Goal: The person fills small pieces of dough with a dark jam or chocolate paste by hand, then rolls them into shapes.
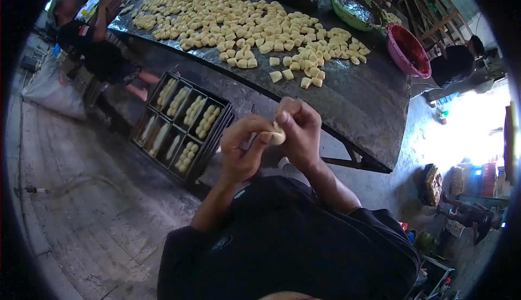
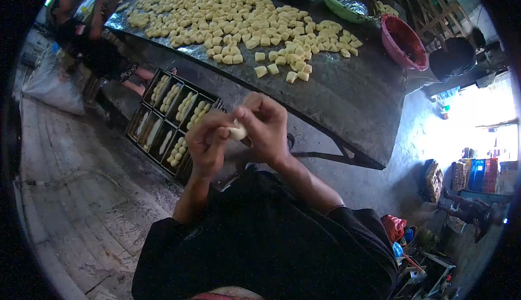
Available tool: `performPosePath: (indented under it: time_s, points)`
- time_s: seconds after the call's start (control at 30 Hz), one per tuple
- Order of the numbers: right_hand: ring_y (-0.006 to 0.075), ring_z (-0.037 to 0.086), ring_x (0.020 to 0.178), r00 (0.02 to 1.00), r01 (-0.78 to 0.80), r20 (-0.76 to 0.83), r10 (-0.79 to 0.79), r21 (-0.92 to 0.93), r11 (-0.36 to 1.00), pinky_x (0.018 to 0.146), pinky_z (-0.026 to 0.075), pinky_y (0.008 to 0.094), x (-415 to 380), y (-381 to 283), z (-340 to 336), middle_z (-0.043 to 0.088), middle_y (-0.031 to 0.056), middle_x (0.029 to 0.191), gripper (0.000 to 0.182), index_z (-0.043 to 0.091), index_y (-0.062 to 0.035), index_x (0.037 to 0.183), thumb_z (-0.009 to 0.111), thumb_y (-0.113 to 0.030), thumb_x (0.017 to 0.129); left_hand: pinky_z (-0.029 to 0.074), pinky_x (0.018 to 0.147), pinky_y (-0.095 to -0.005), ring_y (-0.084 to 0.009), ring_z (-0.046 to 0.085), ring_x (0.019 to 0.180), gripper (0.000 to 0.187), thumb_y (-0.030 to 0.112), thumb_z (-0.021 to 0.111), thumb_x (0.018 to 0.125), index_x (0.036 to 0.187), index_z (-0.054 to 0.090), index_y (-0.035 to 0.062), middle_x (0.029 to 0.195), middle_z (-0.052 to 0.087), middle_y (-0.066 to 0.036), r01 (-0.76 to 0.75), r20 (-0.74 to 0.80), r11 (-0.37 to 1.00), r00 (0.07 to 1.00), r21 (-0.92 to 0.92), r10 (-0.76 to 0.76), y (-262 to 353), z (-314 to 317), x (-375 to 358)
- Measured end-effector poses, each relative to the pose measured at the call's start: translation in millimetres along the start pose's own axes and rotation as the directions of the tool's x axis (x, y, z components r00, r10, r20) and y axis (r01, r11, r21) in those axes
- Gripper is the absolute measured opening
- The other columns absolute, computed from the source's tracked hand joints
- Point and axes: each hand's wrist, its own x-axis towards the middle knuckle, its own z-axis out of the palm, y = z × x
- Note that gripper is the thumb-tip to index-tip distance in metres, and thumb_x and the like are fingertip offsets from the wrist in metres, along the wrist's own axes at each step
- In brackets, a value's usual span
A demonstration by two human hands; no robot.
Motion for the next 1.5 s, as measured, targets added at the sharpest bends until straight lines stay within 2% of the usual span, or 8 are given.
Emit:
performPosePath:
  time_s: [0.23, 0.3, 0.53, 0.67, 0.87, 1.0, 1.37, 1.5]
  points:
    - [0.0161, 0.058, 0.082, 0.767, 0.637, 0.319, -0.556, -0.478, 0.604, 0.059, 0.049, 0.0262, 9, -33, -41, 0.052, 0.0102, 0.105, 0.026, 0.063, -0.0017, 0.106, 0.076, -0.015, 0.087, 0.055, 0.076, -0.0279, -0.0151, 0.066, 0.088, 0.022, 0.01, 0.08, 0.081, 0.097, 0.07, -0.0012, 0.1, 0.066, -0.008, 0.042, -0.05, 0.995, 0.998, -0.089, -0.047, 0, 32, 18]
    - [0.0126, 0.059, 0.085, 0.97, 0.243, 0.05, -0.239, -0.099, 0.965, 0.053, 0.049, 0.0216, 8, -36, -47, 0.054, 0.0081, 0.104, 0.029, 0.055, -0.0027, 0.107, 0.074, -0.016, 0.089, 0.058, 0.081, -0.0333, -0.0231, 0.069, 0.094, 0.026, 0.012, 0.083, 0.076, 0.097, 0.073, 0.0005, 0.102, 0.07, -0.012, -0.191, 0.072, 0.979, 0.98, 0.072, 0.185, -11, 41, 30]
    - [0.0047, 0.054, 0.058, 0.935, -0.185, -0.217, 0.279, 0.371, 0.91, 0.046, 0.041, 0.0197, 26, -43, -104, 0.059, -0.0004, 0.075, 0.023, 0.057, -0.0046, 0.094, 0.074, -0.019, 0.09, 0.058, 0.075, -0.0327, -0.025, 0.069, 0.088, 0.023, 0.008, 0.081, 0.074, 0.096, 0.076, 0.0053, 0.096, 0.073, -0.007, -0.558, 0.387, 0.764, 0.815, 0.324, 0.431, -45, 91, 79]
    - [0.0067, 0.058, 0.073, 0.939, 0.308, -0.051, -0.339, -0.31, 0.9, 0.053, 0.046, 0.02, 42, -51, -153, 0.06, 0.0053, 0.085, 0.02, 0.065, 0.0007, 0.089, 0.078, -0.014, 0.085, 0.052, 0.069, -0.0275, -0.0173, 0.064, 0.078, 0.023, -0.005, 0.075, 0.075, 0.097, 0.074, 0.0034, 0.086, 0.068, -0.007, -0.272, 0.229, 0.943, 0.947, 0.193, 0.226, -68, 126, 101]
    - [0.0135, 0.065, 0.085, 0.935, 0.338, 0.138, -0.327, -0.625, 0.704, 0.068, 0.056, 0.0264, 60, -92, -205, 0.059, 0.0082, 0.099, 0.018, 0.068, -0.0014, 0.1, 0.076, -0.003, 0.084, 0.054, 0.081, -0.0263, -0.0163, 0.064, 0.097, 0.02, -0.004, 0.071, 0.085, 0.105, 0.07, -0.0027, 0.109, 0.065, -0.015, 0.303, 0.226, 0.947, 0.935, -0.103, -0.275, -92, 173, 126]
    - [0.015, 0.066, 0.09, 0.95, -0.115, -0.304, 0.071, -0.132, 0.985, 0.073, 0.057, 0.0258, 66, -82, -218, 0.057, 0.0098, 0.105, 0.018, 0.06, 0.0012, 0.107, 0.068, -0.002, 0.091, 0.055, 0.08, -0.0268, -0.0189, 0.067, 0.097, 0.014, -0.002, 0.067, 0.09, 0.103, 0.07, -0.0031, 0.107, 0.068, -0.015, 0.385, 0.142, 0.923, 0.912, 0.022, -0.384, -120, 192, 125]
    - [0.0188, 0.064, 0.096, 0.951, -0.272, -0.256, 0.171, -0.441, 0.856, 0.079, 0.057, 0.0313, 68, -38, -259, 0.057, 0.0126, 0.107, 0.007, 0.058, 0.0035, 0.098, 0.057, 0.004, 0.091, 0.056, 0.075, -0.0294, -0.0177, 0.071, 0.089, 0.017, -0.001, 0.065, 0.09, 0.105, 0.072, -0.0014, 0.096, 0.073, -0.012, 0.468, 0.355, 0.841, 0.763, 0.273, -0.54, -163, 178, 129]
    - [0.0227, 0.064, 0.105, 0.948, -0.308, -0.218, 0.233, -0.434, 0.847, 0.084, 0.056, 0.0334, 75, -14, -259, 0.057, 0.0147, 0.121, 0.016, 0.061, 0.0021, 0.102, 0.064, 0.003, 0.086, 0.053, 0.092, -0.0295, -0.0206, 0.066, 0.109, 0.058, -0.007, 0.063, 0.089, 0.144, 0.046, 0.0043, 0.122, 0.067, -0.014, 0.795, 0.351, 0.571, 0.604, -0.206, -0.715, -183, 148, 125]
